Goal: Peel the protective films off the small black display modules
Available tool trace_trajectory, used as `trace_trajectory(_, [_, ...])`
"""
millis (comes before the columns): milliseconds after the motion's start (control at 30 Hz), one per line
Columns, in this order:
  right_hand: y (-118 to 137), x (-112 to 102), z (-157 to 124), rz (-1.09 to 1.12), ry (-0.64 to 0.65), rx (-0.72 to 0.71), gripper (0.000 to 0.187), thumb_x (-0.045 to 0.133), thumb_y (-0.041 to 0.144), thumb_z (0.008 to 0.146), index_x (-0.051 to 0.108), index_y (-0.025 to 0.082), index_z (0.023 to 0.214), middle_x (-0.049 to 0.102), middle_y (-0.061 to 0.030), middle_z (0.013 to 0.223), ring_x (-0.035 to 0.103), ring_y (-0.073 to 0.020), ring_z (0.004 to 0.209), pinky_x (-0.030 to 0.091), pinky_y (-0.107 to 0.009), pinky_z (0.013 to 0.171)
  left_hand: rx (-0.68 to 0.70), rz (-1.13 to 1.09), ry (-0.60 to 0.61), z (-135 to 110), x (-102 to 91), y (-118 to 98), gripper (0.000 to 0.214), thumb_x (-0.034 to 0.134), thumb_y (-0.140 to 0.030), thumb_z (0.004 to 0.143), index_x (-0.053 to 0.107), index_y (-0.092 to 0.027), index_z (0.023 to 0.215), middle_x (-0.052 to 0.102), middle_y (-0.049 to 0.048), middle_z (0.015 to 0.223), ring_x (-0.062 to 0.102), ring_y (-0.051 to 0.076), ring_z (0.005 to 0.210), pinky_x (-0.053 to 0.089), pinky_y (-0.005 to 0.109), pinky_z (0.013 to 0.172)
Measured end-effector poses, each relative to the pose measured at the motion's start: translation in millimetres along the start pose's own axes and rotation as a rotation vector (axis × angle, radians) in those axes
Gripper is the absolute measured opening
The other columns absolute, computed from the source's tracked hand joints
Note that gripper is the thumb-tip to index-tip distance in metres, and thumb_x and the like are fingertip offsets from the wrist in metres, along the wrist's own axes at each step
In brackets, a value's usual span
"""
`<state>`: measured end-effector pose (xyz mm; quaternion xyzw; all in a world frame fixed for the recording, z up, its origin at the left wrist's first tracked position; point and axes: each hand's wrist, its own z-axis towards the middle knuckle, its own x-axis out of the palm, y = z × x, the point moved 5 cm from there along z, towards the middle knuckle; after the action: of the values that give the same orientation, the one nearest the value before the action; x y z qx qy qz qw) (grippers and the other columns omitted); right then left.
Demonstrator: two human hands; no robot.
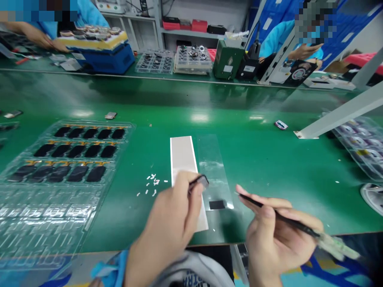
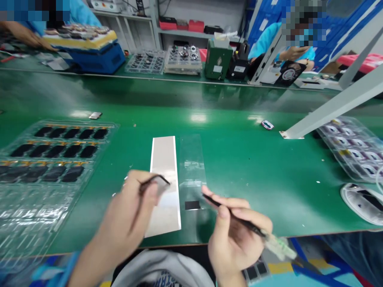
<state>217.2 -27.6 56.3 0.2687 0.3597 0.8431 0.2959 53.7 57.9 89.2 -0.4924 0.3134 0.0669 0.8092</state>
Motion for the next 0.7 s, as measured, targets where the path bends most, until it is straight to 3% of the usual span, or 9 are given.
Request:
trace_trajectory(33, [-3, -4, 8, -0.016, -0.008, -0.018, 0.027, 0.060, -0.003, 0.086, 0.049, 0.018, 0.099, 0.069, -0.0034, 0.086, 0.073, -0.0194, 0.077, 0.069, -0.043, 0.071, 0.012, 0.040, -0.076, 17, -14.6, -4, 0.011, 0.041, -0.026, 0.101, 0.051, -0.023, 0.103, 0.058, -0.0052, 0.063, 0.055, 0.011, 0.047, 0.037, 0.022, 0.047])
trace_trajectory(100, [-11, -9, 21, -0.032, 0.002, -0.020, 0.027, 0.063, -0.001, 0.084, 0.049, 0.018, 0.097, 0.068, -0.0030, 0.084, 0.074, -0.0211, 0.076, 0.069, -0.040, 0.068, 0.012, 0.077, -0.165, 62, -35.8, 1, 0.016, 0.040, -0.029, 0.102, 0.050, -0.020, 0.109, 0.061, -0.0031, 0.071, 0.060, 0.012, 0.058, 0.043, 0.021, 0.058])
trace_trajectory(167, [-21, -13, 29, -0.029, 0.016, -0.007, 0.027, 0.065, 0.000, 0.084, 0.049, 0.018, 0.098, 0.067, -0.0026, 0.083, 0.075, -0.0222, 0.077, 0.069, -0.038, 0.067, -0.057, 0.184, -0.121, 112, -40.9, 27, 0.024, 0.039, -0.034, 0.103, 0.051, -0.018, 0.117, 0.065, -0.0003, 0.081, 0.064, 0.014, 0.071, 0.046, 0.023, 0.065])
trace_trajectory(267, [-32, -17, 31, -0.022, 0.052, -0.011, 0.029, 0.065, 0.000, 0.082, 0.052, 0.019, 0.098, 0.067, -0.0026, 0.086, 0.076, -0.0228, 0.081, 0.068, -0.036, 0.072, -0.179, 0.313, 0.006, 175, -25.5, 83, 0.024, 0.040, -0.029, 0.103, 0.058, -0.016, 0.114, 0.067, 0.0021, 0.085, 0.065, 0.016, 0.076, 0.050, 0.027, 0.070])
trace_trajectory(367, [-42, -18, 28, -0.031, 0.115, 0.004, 0.026, 0.064, 0.004, 0.085, 0.053, 0.023, 0.099, 0.068, -0.0031, 0.087, 0.077, -0.0253, 0.083, 0.068, -0.033, 0.071, -0.237, 0.370, 0.113, 213, 3.8, 123, 0.024, 0.056, -0.032, 0.098, 0.062, -0.015, 0.113, 0.068, 0.0060, 0.103, 0.067, 0.018, 0.083, 0.056, 0.035, 0.075])
trace_trajectory(467, [-48, -15, 28, -0.066, 0.143, 0.035, 0.020, 0.062, 0.012, 0.089, 0.052, 0.027, 0.098, 0.068, -0.0028, 0.084, 0.077, -0.0267, 0.081, 0.067, -0.033, 0.067, -0.269, 0.442, 0.167, 228, 15.8, 137, 0.030, 0.061, -0.033, 0.095, 0.060, -0.015, 0.120, 0.064, 0.0089, 0.118, 0.066, 0.022, 0.097, 0.058, 0.041, 0.082])
trace_trajectory(533, [-47, -16, 26, -0.102, 0.139, 0.032, 0.018, 0.063, 0.014, 0.089, 0.053, 0.026, 0.096, 0.068, -0.0028, 0.082, 0.077, -0.0265, 0.079, 0.067, -0.032, 0.065, -0.278, 0.501, 0.163, 228, -1.2, 136, 0.033, 0.060, -0.035, 0.096, 0.059, -0.016, 0.123, 0.063, 0.0098, 0.121, 0.066, 0.023, 0.100, 0.057, 0.044, 0.084])
trace_trajectory(633, [-44, -23, 20, -0.124, 0.089, 0.022, 0.023, 0.071, 0.010, 0.083, 0.054, 0.022, 0.094, 0.069, -0.0036, 0.083, 0.077, -0.0245, 0.077, 0.067, -0.031, 0.065, -0.287, 0.602, 0.146, 205, -63.9, 131, 0.038, 0.055, -0.040, 0.097, 0.057, -0.016, 0.127, 0.068, 0.0091, 0.113, 0.067, 0.023, 0.096, 0.053, 0.043, 0.086])
trace_trajectory(700, [-51, -35, 17, -0.142, 0.029, 0.054, 0.026, 0.075, 0.008, 0.079, 0.056, 0.018, 0.093, 0.069, -0.0040, 0.085, 0.076, -0.0229, 0.078, 0.066, -0.033, 0.069, -0.314, 0.672, 0.163, 172, -116.5, 131, 0.034, 0.055, -0.040, 0.094, 0.064, -0.018, 0.118, 0.073, 0.0058, 0.100, 0.068, 0.022, 0.091, 0.050, 0.035, 0.085])
